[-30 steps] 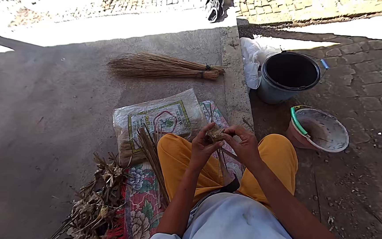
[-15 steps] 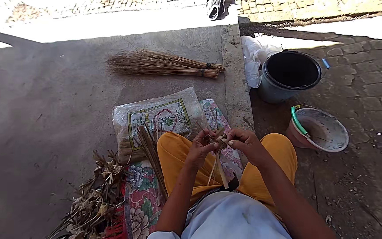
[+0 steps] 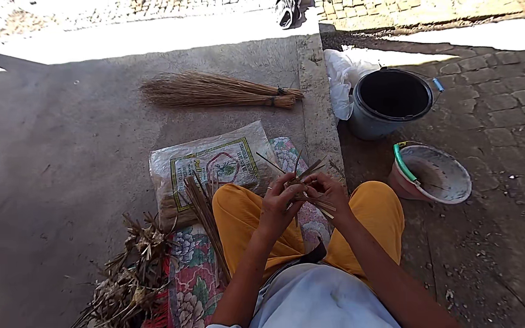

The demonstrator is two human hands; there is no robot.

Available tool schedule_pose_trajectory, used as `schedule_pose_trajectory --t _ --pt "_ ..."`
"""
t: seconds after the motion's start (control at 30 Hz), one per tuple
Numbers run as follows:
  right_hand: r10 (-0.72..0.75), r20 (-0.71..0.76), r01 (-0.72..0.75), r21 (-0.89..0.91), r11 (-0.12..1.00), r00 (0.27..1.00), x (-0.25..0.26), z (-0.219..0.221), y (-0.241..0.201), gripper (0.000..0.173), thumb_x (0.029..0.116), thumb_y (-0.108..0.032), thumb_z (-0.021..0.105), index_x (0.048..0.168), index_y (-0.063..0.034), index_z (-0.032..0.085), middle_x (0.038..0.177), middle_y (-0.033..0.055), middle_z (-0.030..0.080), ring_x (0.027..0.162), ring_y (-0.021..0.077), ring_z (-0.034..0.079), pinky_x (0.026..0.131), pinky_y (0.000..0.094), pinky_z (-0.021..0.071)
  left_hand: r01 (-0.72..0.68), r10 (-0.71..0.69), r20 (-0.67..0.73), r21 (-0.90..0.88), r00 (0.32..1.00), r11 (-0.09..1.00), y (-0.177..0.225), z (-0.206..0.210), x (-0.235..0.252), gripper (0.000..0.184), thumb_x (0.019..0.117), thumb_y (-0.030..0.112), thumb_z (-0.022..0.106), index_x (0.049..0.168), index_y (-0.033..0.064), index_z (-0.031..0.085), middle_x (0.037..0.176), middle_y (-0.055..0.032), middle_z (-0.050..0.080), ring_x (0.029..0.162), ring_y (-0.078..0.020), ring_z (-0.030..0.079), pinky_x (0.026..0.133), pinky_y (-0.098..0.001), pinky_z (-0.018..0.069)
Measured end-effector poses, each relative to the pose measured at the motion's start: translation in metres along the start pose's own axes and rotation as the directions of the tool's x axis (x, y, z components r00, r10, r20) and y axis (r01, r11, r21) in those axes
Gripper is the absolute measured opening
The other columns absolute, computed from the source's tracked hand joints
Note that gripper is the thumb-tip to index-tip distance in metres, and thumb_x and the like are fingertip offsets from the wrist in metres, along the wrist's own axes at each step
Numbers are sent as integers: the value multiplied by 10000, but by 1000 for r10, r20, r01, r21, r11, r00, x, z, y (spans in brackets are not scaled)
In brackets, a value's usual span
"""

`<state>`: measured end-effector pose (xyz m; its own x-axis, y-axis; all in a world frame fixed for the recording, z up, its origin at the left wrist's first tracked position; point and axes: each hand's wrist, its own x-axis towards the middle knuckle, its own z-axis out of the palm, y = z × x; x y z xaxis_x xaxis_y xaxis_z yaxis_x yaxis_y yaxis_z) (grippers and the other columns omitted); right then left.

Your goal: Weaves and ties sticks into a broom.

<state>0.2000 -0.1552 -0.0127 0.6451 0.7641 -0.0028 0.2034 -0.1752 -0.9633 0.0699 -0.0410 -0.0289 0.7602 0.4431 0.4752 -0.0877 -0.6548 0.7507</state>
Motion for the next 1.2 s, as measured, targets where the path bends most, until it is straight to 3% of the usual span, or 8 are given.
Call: schedule_pose_trajectory --t 0.2,0.47,0.57,0.63,0.73,0.87,1.03,1.2 --pt "13 18 -12 -18 1000 1000 5 8 7 169 981 -96 611 1100 19 646 865 59 669 750 82 641 721 246 546 -11 11 -1 61 1000 998 -7 3 0 281 834 69 782 1111 106 764 1357 -228 606 1202 -314 631 1009 -419 529" --pt "99 125 -102 18 995 987 13 8 8 137 959 -109 654 962 28 643 769 40 596 677 76 563 670 250 492 -36 36 0 119 999 992 -12 5 0 338 750 32 803 1077 115 772 1338 -206 624 1165 -338 649 957 -458 555" --pt "137 235 -153 50 987 962 13 1 2 86 946 -44 596 935 34 629 756 23 567 665 58 530 656 231 465 32 -33 -8 -29 999 999 -27 2 -3 363 690 -29 814 1036 62 758 1319 -204 629 1129 -260 673 884 -356 592" --pt "99 303 -123 61 991 948 9 -2 -5 74 928 -42 574 905 9 623 747 -8 547 668 32 514 653 212 448 77 -88 -25 -296 996 952 -48 3 -7 306 713 -21 806 1003 35 726 1275 -151 644 1114 -156 665 846 -263 596" --pt "9 310 -47 117 992 951 4 -8 -18 97 936 -56 583 967 23 630 800 7 584 706 39 547 685 219 478 180 -209 28 -629 977 756 -45 5 -5 350 745 -13 815 1056 79 684 1204 -14 685 1096 -84 659 910 -277 580" --pt "-69 207 41 138 990 976 -2 -24 -39 123 977 -74 585 1026 23 642 887 18 680 754 41 644 729 218 555 338 -459 141 -859 877 383 -15 -4 7 552 834 294 806 1238 102 483 905 19 712 747 -100 697 676 -277 598" --pt "-93 105 105 -116 988 990 -1 -30 -18 256 1037 -173 557 1123 -16 741 1116 87 734 1045 88 674 960 285 527 270 -288 307 -949 907 -160 -21 -7 5 469 887 421 762 1302 260 615 974 -85 722 769 -156 705 672 -250 580" --pt "-205 35 207 -45 977 978 -3 -20 -13 253 938 -262 710 1049 -40 758 1046 18 737 1013 -18 653 944 196 520 297 -212 360 -914 909 -275 -18 -4 3 463 832 396 808 1239 226 669 990 -84 725 767 -151 703 659 -240 574"
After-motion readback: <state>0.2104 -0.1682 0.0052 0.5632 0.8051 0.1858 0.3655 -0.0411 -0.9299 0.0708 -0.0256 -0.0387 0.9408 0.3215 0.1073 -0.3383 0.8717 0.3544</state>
